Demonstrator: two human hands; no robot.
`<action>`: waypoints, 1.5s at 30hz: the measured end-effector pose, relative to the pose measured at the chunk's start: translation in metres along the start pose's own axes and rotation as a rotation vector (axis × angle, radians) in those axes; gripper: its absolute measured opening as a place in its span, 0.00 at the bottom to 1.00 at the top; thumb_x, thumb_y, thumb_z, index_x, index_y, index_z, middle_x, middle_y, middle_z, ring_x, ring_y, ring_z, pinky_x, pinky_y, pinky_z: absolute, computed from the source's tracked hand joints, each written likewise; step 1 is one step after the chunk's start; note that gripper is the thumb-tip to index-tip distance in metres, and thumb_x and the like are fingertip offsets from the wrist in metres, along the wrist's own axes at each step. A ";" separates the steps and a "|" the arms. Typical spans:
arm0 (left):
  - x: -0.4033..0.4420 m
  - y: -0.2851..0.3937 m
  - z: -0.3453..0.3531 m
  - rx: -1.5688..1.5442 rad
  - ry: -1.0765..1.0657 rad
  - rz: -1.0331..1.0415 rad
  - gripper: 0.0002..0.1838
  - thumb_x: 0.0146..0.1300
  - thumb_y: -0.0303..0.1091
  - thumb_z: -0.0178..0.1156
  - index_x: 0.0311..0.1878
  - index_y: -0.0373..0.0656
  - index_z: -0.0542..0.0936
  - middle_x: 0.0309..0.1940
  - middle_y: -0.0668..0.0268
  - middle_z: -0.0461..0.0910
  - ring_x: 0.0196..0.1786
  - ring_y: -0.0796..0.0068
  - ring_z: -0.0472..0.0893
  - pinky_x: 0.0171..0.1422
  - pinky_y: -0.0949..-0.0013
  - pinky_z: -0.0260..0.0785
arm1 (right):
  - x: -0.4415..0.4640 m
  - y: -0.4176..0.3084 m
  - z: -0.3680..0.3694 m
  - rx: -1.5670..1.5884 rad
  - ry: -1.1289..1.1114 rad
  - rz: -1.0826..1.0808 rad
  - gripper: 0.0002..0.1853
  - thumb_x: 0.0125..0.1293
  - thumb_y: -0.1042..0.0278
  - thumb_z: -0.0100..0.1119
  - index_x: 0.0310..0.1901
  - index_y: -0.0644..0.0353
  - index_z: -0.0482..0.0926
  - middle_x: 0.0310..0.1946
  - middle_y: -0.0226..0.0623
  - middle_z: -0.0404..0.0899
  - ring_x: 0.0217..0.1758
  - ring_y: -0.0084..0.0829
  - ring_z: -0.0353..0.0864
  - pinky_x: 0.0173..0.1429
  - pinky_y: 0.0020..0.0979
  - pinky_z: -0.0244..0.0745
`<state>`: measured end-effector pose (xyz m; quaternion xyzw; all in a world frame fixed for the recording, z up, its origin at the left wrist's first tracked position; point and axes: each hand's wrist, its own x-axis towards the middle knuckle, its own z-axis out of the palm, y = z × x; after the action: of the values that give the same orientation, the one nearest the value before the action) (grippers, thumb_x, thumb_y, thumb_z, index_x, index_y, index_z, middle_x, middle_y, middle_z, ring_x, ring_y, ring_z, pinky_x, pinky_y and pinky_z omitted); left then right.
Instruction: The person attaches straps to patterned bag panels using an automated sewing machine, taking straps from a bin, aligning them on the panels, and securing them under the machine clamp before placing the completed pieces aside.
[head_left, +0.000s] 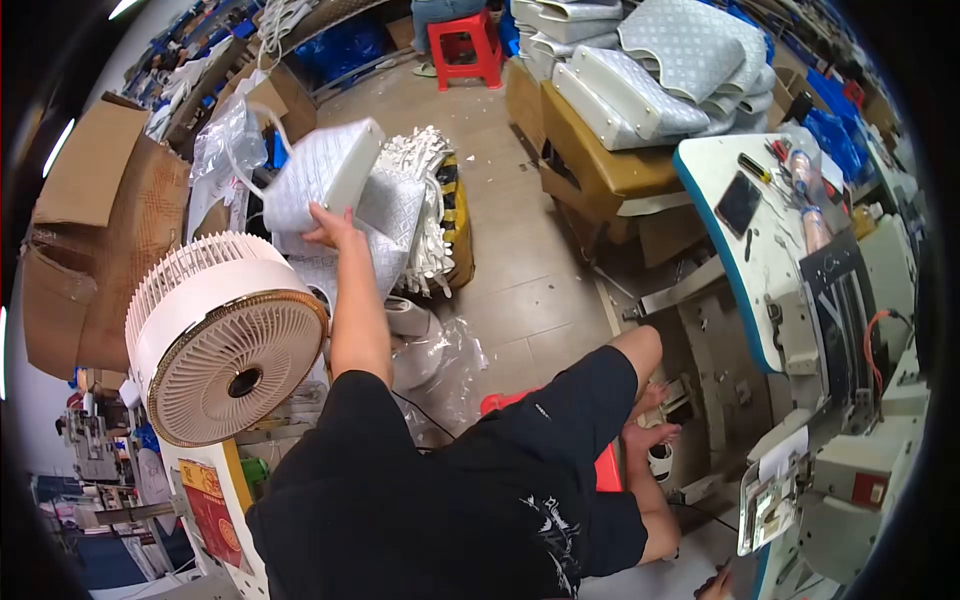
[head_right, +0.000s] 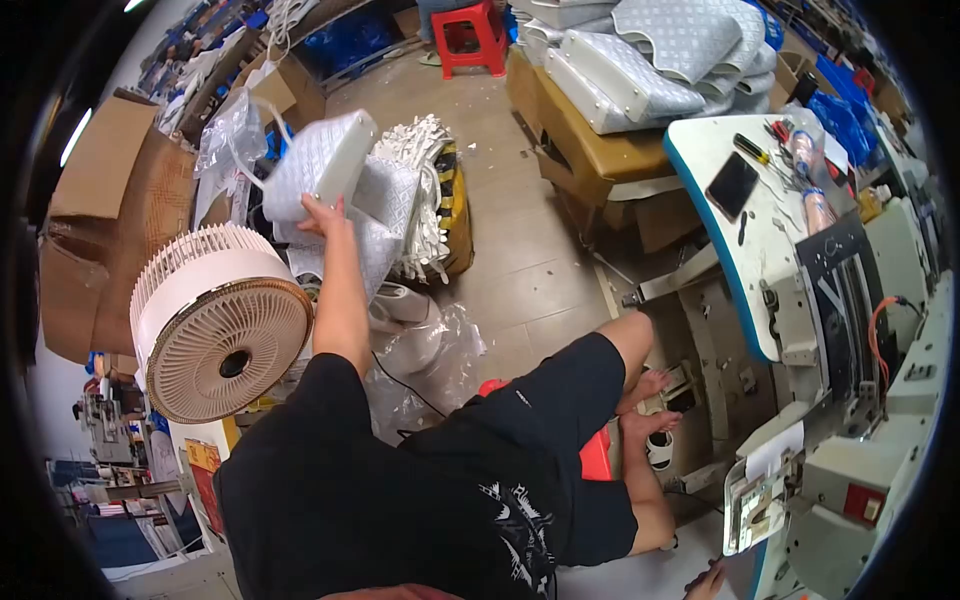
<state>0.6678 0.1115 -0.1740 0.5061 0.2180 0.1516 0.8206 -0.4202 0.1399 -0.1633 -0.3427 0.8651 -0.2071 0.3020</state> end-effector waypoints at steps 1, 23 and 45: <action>0.008 -0.003 -0.001 -0.002 0.007 0.001 0.56 0.66 0.53 0.69 0.87 0.54 0.43 0.81 0.55 0.58 0.68 0.48 0.76 0.52 0.47 0.88 | 0.006 0.000 0.000 -0.013 0.016 -0.030 0.19 0.78 0.56 0.65 0.63 0.56 0.82 0.40 0.36 0.82 0.36 0.27 0.78 0.43 0.27 0.75; -0.133 -0.112 -0.088 0.140 -0.749 -0.268 0.40 0.77 0.42 0.63 0.85 0.53 0.53 0.80 0.57 0.58 0.69 0.54 0.76 0.68 0.51 0.76 | 0.185 0.022 -0.090 -0.454 0.577 -0.379 0.20 0.76 0.57 0.59 0.61 0.60 0.84 0.59 0.54 0.85 0.58 0.47 0.85 0.64 0.43 0.79; -0.590 -0.029 -0.232 -0.132 -3.236 0.311 0.15 0.77 0.26 0.60 0.62 0.32 0.81 0.58 0.53 0.80 0.56 0.60 0.83 0.62 0.63 0.77 | -0.489 0.122 0.029 -0.349 0.903 0.551 0.16 0.61 0.61 0.74 0.48 0.57 0.85 0.49 0.44 0.82 0.54 0.50 0.81 0.58 0.46 0.76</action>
<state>0.0436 -0.0008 -0.1710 -0.1099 0.8815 0.4238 -0.1766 -0.1731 0.5693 -0.0670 -0.0261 0.9877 -0.1005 -0.1170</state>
